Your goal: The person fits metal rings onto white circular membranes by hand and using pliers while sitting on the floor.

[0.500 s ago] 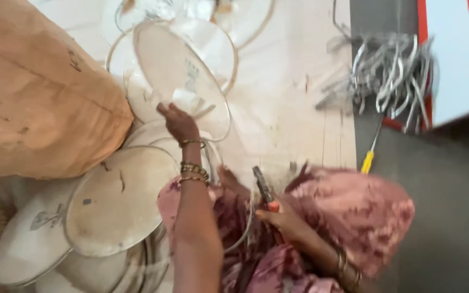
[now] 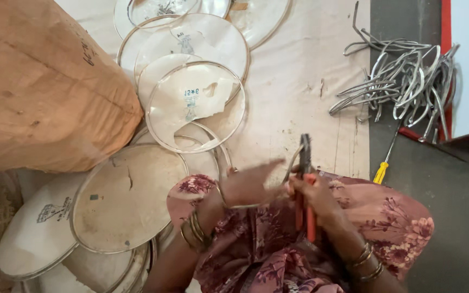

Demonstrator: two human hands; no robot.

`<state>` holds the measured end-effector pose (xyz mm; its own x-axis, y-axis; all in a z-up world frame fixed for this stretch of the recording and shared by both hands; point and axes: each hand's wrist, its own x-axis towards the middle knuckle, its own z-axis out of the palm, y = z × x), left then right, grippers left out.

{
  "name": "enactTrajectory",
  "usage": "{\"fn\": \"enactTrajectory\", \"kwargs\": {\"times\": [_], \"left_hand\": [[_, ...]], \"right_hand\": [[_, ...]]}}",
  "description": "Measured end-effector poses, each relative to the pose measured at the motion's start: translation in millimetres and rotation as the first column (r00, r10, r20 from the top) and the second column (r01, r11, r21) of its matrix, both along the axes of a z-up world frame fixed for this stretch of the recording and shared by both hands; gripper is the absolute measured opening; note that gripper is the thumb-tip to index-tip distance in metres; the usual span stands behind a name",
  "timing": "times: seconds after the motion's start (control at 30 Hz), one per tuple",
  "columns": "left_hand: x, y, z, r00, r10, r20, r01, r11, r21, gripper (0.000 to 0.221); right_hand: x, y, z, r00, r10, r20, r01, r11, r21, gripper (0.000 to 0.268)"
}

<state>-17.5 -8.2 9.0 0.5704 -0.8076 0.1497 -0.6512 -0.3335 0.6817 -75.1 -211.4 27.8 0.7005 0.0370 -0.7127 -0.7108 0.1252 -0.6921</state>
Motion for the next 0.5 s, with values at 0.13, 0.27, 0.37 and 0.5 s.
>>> {"fn": "enactTrajectory", "kwargs": {"times": [0.13, 0.27, 0.37, 0.5], "left_hand": [[-31, -5, 3, 0.889, 0.167, -0.427, -0.035, 0.953, 0.300, 0.050], [-26, 2, -14, 0.926, 0.301, -0.227, -0.263, 0.947, 0.184, 0.028], [-4, 11, -20, 0.893, 0.438, -0.104, -0.431, 0.899, 0.080, 0.026], [21, 23, -15, 0.768, 0.617, 0.171, -0.518, 0.756, -0.399, 0.021]], "right_hand": [[24, -18, 11, 0.985, -0.044, 0.165, 0.031, 0.996, 0.084, 0.038], [58, -41, -2, 0.984, 0.075, 0.165, -0.072, 0.997, -0.023, 0.053], [98, -63, -42, 0.908, 0.349, 0.232, -0.258, 0.901, -0.348, 0.056], [136, -82, -103, 0.802, 0.594, -0.064, -0.375, 0.418, -0.827, 0.042]]}}
